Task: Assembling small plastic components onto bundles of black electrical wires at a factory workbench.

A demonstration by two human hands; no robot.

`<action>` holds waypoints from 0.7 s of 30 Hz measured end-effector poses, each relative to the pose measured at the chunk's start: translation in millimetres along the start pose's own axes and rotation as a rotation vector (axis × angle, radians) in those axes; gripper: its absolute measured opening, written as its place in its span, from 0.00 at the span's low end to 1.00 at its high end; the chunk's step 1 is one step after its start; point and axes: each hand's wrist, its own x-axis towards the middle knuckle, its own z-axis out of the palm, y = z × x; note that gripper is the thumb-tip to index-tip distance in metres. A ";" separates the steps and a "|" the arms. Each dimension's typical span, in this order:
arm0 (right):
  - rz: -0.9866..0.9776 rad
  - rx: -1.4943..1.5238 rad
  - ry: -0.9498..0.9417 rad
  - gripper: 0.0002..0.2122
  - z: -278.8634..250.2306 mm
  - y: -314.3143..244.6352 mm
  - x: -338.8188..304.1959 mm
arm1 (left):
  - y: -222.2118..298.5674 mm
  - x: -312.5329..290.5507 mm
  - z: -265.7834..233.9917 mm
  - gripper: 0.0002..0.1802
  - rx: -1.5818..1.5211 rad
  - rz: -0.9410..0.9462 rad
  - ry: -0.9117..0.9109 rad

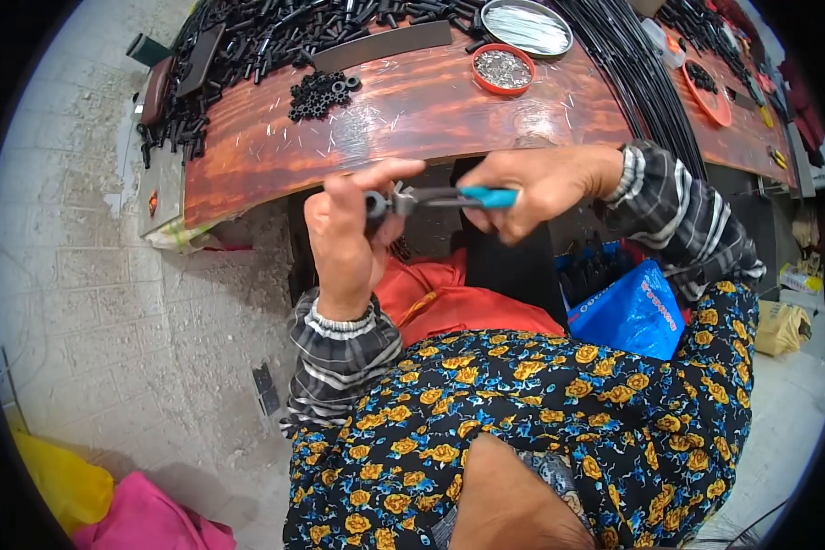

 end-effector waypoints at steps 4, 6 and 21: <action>-0.090 -0.370 0.381 0.12 8.7 -13.1 0.7 | 8.2 6.8 1.1 0.40 0.007 0.034 0.104; -0.117 -0.479 0.424 0.16 14.4 -9.1 5.3 | 9.7 9.3 3.3 0.41 -0.036 0.012 0.187; -0.206 -1.215 0.938 0.32 23.0 -9.2 23.0 | 11.7 11.3 3.3 0.42 -0.055 0.032 0.296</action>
